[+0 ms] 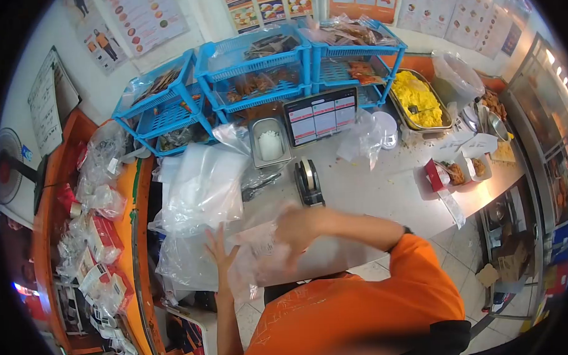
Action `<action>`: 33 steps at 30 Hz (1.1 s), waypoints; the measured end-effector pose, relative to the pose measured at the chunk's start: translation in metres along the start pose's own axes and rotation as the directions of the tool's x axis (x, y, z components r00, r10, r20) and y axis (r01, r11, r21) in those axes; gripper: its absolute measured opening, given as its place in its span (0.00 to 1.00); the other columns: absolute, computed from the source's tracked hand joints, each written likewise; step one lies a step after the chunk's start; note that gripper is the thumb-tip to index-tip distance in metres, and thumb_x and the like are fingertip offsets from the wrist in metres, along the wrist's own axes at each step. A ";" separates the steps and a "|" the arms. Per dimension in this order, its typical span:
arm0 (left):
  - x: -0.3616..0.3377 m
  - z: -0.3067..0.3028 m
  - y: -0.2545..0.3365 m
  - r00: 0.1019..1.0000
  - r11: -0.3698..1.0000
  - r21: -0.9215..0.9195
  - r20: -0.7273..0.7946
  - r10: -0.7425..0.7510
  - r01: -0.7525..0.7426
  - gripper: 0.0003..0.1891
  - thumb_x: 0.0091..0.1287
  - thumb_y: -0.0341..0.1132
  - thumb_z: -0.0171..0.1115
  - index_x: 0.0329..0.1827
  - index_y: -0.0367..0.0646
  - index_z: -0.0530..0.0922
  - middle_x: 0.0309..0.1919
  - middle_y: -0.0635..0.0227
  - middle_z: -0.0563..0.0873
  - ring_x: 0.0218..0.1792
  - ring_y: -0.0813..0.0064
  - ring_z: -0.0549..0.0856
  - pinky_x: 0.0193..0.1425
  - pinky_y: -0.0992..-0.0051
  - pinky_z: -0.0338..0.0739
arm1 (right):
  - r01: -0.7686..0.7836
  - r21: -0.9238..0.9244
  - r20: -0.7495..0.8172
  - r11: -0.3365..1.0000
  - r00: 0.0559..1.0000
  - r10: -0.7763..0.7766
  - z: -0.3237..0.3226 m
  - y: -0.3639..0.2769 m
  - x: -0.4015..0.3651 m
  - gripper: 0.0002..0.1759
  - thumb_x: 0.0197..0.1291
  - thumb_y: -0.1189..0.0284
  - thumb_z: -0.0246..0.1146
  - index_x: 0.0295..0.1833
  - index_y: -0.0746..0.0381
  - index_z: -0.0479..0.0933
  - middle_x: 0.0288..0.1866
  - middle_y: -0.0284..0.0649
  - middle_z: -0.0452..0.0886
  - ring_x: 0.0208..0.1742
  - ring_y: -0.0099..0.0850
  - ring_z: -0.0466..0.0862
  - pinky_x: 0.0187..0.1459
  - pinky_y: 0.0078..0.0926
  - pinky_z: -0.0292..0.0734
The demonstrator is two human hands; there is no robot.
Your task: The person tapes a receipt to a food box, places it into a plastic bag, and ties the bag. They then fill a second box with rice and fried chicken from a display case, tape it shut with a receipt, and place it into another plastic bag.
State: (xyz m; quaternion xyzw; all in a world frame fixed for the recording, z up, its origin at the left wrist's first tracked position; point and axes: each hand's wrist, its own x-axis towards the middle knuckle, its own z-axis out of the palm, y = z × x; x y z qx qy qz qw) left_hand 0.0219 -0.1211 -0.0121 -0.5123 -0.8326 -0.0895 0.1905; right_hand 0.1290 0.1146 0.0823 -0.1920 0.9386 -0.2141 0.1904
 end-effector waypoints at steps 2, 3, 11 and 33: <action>-0.062 0.125 -0.085 0.941 0.616 -0.783 0.270 0.203 0.091 0.32 0.58 0.35 0.70 0.64 0.36 0.66 0.64 0.54 0.68 0.62 0.54 0.69 0.64 0.60 0.69 | 0.147 0.083 -0.061 0.986 0.988 -0.142 -0.032 0.033 -0.051 0.33 0.39 0.59 0.75 0.52 0.62 0.77 0.48 0.48 0.82 0.51 0.48 0.80 0.55 0.42 0.73; -0.057 0.136 -0.098 0.871 0.298 -0.904 0.393 0.296 0.306 0.30 0.60 0.32 0.69 0.64 0.35 0.66 0.62 0.55 0.71 0.61 0.59 0.72 0.62 0.63 0.73 | 0.344 0.272 -0.324 0.899 0.912 -0.251 -0.032 0.052 -0.064 0.43 0.33 0.57 0.79 0.59 0.61 0.75 0.52 0.52 0.81 0.54 0.50 0.80 0.58 0.42 0.73; 0.002 0.002 0.055 0.897 0.453 -0.788 0.276 -0.346 0.417 0.37 0.61 0.30 0.68 0.72 0.40 0.60 0.65 0.60 0.69 0.58 0.65 0.76 0.61 0.68 0.73 | -0.024 0.954 -0.164 0.300 0.794 0.585 0.125 0.012 0.013 0.41 0.41 0.59 0.76 0.64 0.59 0.71 0.60 0.44 0.77 0.63 0.42 0.73 0.66 0.45 0.65; 0.034 0.033 0.073 0.896 0.311 -0.875 0.426 0.129 0.371 0.27 0.71 0.51 0.51 0.68 0.44 0.68 0.56 0.58 0.78 0.48 0.66 0.82 0.57 0.62 0.76 | -0.466 0.161 -0.886 0.870 0.320 0.335 0.051 0.240 -0.020 0.23 0.62 0.59 0.54 0.61 0.54 0.73 0.46 0.32 0.82 0.63 0.39 0.68 0.59 0.48 0.52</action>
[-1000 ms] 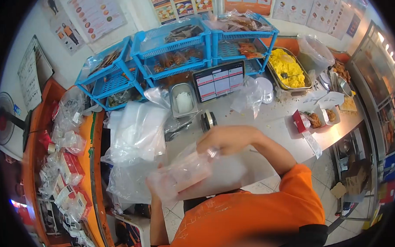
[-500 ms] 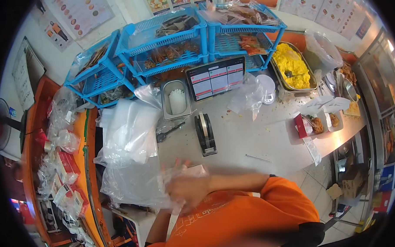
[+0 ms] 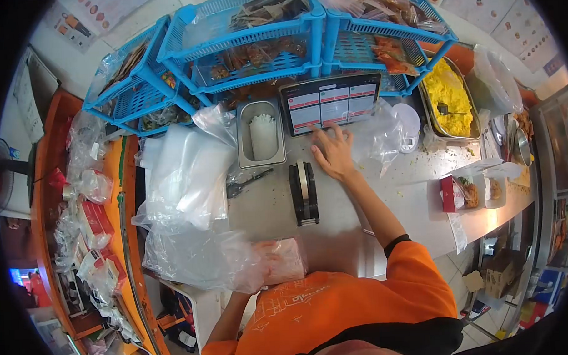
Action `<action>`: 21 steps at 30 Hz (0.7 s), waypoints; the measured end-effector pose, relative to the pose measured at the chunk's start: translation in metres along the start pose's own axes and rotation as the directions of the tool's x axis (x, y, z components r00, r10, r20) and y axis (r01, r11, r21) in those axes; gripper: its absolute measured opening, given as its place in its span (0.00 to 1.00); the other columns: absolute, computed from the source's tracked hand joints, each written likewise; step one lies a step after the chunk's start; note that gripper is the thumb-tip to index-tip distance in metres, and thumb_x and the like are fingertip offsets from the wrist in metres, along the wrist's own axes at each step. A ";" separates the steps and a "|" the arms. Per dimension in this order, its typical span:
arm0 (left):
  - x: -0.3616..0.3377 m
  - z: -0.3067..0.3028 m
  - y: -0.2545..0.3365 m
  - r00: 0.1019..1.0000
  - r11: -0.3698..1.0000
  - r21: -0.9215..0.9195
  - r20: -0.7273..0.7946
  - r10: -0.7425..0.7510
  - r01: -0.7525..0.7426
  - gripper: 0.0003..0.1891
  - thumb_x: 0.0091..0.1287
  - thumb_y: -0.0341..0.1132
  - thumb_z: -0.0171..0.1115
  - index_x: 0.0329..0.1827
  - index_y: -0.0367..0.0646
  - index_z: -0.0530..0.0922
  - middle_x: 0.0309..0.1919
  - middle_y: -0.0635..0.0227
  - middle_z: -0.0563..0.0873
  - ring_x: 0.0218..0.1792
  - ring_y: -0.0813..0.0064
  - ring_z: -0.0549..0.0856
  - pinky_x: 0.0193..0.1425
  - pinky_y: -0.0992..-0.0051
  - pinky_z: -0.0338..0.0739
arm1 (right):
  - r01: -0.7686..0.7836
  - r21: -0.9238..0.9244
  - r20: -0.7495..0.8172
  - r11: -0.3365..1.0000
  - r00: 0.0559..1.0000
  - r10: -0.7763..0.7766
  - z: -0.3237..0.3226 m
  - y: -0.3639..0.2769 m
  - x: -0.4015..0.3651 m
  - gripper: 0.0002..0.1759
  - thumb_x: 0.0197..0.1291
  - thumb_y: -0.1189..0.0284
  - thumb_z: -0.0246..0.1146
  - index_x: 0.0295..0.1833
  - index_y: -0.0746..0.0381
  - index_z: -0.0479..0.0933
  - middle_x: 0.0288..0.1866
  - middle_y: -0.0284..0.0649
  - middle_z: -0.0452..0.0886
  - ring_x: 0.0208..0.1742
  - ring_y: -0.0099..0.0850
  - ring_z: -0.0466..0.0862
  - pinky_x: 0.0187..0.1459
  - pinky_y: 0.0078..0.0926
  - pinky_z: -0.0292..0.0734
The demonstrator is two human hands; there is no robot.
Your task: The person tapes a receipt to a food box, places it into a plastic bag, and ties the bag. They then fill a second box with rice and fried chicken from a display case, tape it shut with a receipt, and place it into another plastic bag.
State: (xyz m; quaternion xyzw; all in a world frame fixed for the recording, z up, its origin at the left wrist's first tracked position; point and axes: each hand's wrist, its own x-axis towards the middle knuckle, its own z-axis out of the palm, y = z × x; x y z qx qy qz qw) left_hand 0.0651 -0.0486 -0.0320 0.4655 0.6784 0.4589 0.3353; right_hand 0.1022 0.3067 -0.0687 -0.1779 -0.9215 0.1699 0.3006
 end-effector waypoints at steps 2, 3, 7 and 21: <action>0.002 0.007 0.013 0.985 0.938 -0.330 -0.100 -0.142 0.102 0.23 0.68 0.44 0.56 0.63 0.43 0.71 0.60 0.58 0.74 0.46 0.66 0.82 0.53 0.65 0.76 | 0.007 0.015 -0.034 1.000 0.999 -0.006 -0.006 -0.008 0.010 0.20 0.62 0.62 0.55 0.58 0.55 0.75 0.46 0.33 0.82 0.61 0.40 0.70 0.58 0.46 0.54; 0.002 0.010 0.018 0.942 0.760 -0.634 -0.148 -0.301 0.143 0.20 0.64 0.37 0.61 0.58 0.41 0.74 0.64 0.58 0.70 0.44 0.66 0.81 0.50 0.68 0.76 | 0.098 0.171 -0.141 0.980 0.987 -0.074 -0.008 -0.019 0.020 0.16 0.60 0.66 0.57 0.53 0.57 0.76 0.45 0.34 0.82 0.57 0.40 0.73 0.55 0.43 0.59; -0.012 0.002 0.009 0.935 0.756 -0.560 0.111 -0.338 0.340 0.29 0.59 0.51 0.66 0.61 0.45 0.74 0.55 0.58 0.77 0.50 0.58 0.78 0.65 0.55 0.64 | 0.442 0.306 0.029 0.843 0.881 -0.473 0.038 -0.054 0.076 0.05 0.54 0.75 0.60 0.37 0.60 0.79 0.45 0.41 0.82 0.47 0.41 0.81 0.45 0.38 0.76; -0.014 -0.010 0.048 0.837 0.818 0.284 -0.400 -0.374 0.501 0.13 0.69 0.46 0.55 0.37 0.47 0.81 0.27 0.66 0.78 0.29 0.71 0.76 0.46 0.71 0.69 | 0.564 0.087 0.180 0.821 0.802 -0.569 0.016 -0.077 0.119 0.08 0.51 0.78 0.61 0.37 0.61 0.83 0.38 0.44 0.84 0.40 0.36 0.86 0.40 0.32 0.81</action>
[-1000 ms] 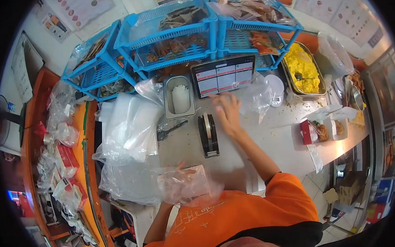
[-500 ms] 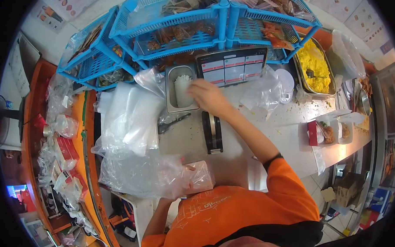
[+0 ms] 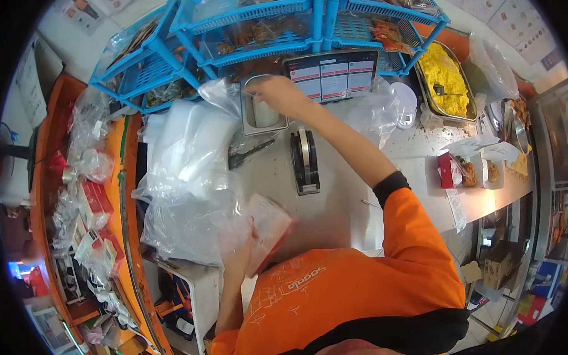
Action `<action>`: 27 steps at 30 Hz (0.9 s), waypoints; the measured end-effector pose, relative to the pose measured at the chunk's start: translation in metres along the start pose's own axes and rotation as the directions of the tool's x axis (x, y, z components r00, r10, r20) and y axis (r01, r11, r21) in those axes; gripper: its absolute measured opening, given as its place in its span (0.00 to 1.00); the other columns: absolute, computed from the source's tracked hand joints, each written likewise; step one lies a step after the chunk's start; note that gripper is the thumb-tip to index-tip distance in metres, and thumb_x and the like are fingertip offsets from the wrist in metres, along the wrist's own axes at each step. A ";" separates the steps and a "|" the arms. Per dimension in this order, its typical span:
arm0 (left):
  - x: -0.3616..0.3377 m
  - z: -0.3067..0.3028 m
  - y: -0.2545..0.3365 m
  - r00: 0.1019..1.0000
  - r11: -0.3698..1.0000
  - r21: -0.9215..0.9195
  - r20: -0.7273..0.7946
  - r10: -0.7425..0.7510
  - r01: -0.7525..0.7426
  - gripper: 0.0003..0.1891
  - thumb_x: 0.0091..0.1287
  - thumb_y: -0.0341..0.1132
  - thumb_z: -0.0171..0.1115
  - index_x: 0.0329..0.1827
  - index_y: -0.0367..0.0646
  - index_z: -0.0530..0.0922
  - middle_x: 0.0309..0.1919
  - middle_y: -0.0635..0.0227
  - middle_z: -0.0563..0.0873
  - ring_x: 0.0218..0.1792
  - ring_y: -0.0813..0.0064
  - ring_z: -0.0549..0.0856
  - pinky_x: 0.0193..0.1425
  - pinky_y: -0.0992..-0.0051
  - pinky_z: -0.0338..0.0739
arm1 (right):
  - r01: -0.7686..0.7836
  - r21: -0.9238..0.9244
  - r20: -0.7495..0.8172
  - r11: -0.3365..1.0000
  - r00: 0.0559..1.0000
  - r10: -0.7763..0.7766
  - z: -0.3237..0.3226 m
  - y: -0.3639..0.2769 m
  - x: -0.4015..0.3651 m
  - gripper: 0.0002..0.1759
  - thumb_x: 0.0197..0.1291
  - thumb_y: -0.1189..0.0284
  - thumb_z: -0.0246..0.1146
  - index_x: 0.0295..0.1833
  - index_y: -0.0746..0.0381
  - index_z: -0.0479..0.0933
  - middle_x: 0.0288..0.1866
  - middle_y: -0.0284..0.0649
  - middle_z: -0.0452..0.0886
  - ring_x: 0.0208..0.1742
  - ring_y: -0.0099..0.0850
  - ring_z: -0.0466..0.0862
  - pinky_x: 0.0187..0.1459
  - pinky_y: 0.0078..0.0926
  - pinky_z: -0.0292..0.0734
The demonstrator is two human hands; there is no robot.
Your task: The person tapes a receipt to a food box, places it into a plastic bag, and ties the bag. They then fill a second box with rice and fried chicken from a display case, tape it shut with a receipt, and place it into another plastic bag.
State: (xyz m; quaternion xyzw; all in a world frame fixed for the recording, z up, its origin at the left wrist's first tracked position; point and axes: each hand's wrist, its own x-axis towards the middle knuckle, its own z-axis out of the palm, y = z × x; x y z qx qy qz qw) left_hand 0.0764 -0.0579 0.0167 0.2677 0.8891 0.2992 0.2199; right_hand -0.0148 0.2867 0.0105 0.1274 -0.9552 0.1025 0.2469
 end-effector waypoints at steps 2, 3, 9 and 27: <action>0.002 0.022 -0.035 0.997 0.991 -0.130 -0.076 0.002 -0.012 0.14 0.71 0.46 0.53 0.36 0.47 0.81 0.29 0.67 0.80 0.30 0.71 0.77 0.45 0.70 0.70 | -0.282 0.716 -0.106 0.638 0.860 0.500 -0.012 -0.020 -0.013 0.04 0.51 0.76 0.66 0.33 0.64 0.83 0.35 0.42 0.85 0.36 0.32 0.85 0.44 0.28 0.79; 0.001 0.030 -0.048 0.989 0.966 -0.256 -0.146 -0.002 -0.036 0.15 0.73 0.46 0.51 0.35 0.47 0.81 0.31 0.67 0.81 0.31 0.71 0.78 0.45 0.70 0.71 | -0.275 0.719 -0.101 0.638 0.867 0.488 -0.018 -0.028 -0.023 0.04 0.51 0.76 0.66 0.33 0.64 0.83 0.35 0.42 0.85 0.36 0.32 0.85 0.44 0.28 0.79; 0.025 0.140 -0.186 0.737 0.774 0.602 -0.430 0.521 -0.196 0.21 0.71 0.53 0.53 0.37 0.44 0.81 0.32 0.68 0.83 0.38 0.74 0.78 0.45 0.71 0.70 | -0.447 0.893 0.417 -0.047 0.784 0.459 -0.043 -0.120 -0.081 0.04 0.55 0.76 0.67 0.35 0.64 0.79 0.33 0.38 0.84 0.35 0.23 0.82 0.37 0.22 0.77; -0.005 0.089 -0.065 0.471 0.890 -0.349 -0.863 -0.183 -0.293 0.15 0.59 0.38 0.73 0.35 0.33 0.82 0.36 0.63 0.86 0.37 0.70 0.83 0.49 0.72 0.75 | -0.359 0.594 -0.234 0.720 0.779 0.581 0.071 -0.280 -0.126 0.12 0.37 0.76 0.68 0.25 0.59 0.69 0.29 0.38 0.70 0.34 0.39 0.76 0.32 0.36 0.73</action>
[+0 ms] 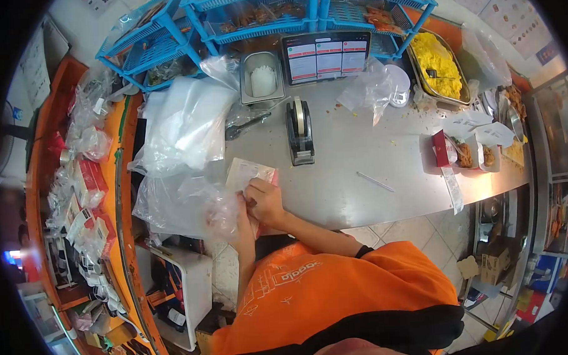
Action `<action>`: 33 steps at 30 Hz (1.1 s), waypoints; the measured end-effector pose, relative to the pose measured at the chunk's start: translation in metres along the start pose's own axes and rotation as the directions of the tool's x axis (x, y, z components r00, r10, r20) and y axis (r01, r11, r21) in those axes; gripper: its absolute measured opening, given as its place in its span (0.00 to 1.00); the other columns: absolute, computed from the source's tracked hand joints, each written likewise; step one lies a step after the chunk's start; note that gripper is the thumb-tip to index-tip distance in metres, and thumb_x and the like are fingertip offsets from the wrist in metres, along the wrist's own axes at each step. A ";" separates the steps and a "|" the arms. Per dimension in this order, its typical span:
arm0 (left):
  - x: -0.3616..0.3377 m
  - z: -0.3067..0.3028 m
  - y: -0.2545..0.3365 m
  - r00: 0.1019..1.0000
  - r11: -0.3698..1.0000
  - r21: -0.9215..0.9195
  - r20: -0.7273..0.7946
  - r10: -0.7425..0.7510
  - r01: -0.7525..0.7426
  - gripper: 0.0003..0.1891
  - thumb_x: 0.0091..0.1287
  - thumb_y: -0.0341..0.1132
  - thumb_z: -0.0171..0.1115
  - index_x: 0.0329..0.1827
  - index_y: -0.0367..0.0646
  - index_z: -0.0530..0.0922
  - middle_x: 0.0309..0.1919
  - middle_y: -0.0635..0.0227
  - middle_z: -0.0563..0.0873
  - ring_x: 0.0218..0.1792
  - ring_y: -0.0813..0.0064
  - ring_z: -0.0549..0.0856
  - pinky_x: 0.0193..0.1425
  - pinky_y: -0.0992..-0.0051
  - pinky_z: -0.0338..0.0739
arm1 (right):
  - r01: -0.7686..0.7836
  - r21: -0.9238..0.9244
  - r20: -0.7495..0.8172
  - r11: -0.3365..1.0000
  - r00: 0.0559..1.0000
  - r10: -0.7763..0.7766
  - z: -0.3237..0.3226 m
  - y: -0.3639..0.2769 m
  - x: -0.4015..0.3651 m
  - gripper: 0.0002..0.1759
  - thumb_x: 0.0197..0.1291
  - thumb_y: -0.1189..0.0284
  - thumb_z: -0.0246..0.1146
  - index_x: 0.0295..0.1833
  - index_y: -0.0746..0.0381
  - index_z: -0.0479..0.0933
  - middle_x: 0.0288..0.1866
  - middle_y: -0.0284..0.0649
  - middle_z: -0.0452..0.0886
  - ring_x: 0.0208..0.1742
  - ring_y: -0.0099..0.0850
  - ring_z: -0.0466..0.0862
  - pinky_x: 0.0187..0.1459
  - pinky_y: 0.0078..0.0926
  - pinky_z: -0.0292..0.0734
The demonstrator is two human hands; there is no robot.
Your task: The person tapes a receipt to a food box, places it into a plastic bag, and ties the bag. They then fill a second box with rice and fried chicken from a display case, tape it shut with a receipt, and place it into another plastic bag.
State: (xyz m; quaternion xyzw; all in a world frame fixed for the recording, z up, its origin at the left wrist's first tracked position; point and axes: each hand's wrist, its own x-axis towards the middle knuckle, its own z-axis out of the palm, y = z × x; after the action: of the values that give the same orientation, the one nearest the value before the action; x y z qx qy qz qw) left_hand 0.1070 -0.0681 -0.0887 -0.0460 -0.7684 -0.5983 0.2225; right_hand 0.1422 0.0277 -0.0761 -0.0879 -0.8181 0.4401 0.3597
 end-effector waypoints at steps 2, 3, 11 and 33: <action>0.012 -0.012 0.061 0.917 0.999 0.024 0.399 0.021 -0.033 0.13 0.59 0.35 0.72 0.38 0.33 0.83 0.35 0.64 0.86 0.37 0.72 0.83 0.48 0.72 0.76 | -0.055 0.007 0.011 0.998 0.998 0.055 -0.004 -0.001 -0.005 0.11 0.39 0.77 0.68 0.26 0.60 0.70 0.29 0.38 0.72 0.33 0.40 0.76 0.34 0.37 0.73; 0.016 -0.015 0.052 0.916 0.999 0.025 0.402 0.020 -0.033 0.13 0.59 0.35 0.72 0.38 0.33 0.83 0.35 0.64 0.86 0.37 0.72 0.83 0.48 0.72 0.76 | -0.057 0.007 0.010 0.998 0.998 0.057 -0.008 -0.005 -0.004 0.11 0.39 0.77 0.68 0.26 0.60 0.70 0.29 0.38 0.72 0.33 0.40 0.76 0.34 0.37 0.73; 0.050 -0.029 0.017 0.652 0.881 0.425 0.731 -0.199 -0.209 0.15 0.63 0.42 0.68 0.47 0.41 0.84 0.44 0.62 0.87 0.43 0.73 0.84 0.51 0.71 0.74 | -0.337 0.418 0.176 0.843 0.941 0.289 -0.036 -0.021 0.014 0.06 0.57 0.82 0.63 0.34 0.64 0.72 0.35 0.38 0.81 0.38 0.28 0.82 0.36 0.26 0.74; 0.058 -0.026 0.039 0.456 0.816 0.194 0.748 -0.482 0.545 0.18 0.62 0.41 0.69 0.49 0.39 0.84 0.43 0.68 0.87 0.45 0.78 0.83 0.52 0.77 0.76 | -0.695 0.523 0.505 0.494 0.719 0.476 -0.042 -0.003 0.019 0.19 0.54 0.78 0.70 0.52 0.67 0.76 0.31 0.37 0.85 0.35 0.20 0.82 0.39 0.18 0.75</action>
State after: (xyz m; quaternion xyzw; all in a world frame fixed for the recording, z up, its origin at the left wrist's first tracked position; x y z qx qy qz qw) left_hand 0.0759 -0.0927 -0.0258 -0.0705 -0.7419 -0.5855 -0.3192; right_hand 0.1566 0.0625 -0.0494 -0.1587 -0.5579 0.8119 0.0658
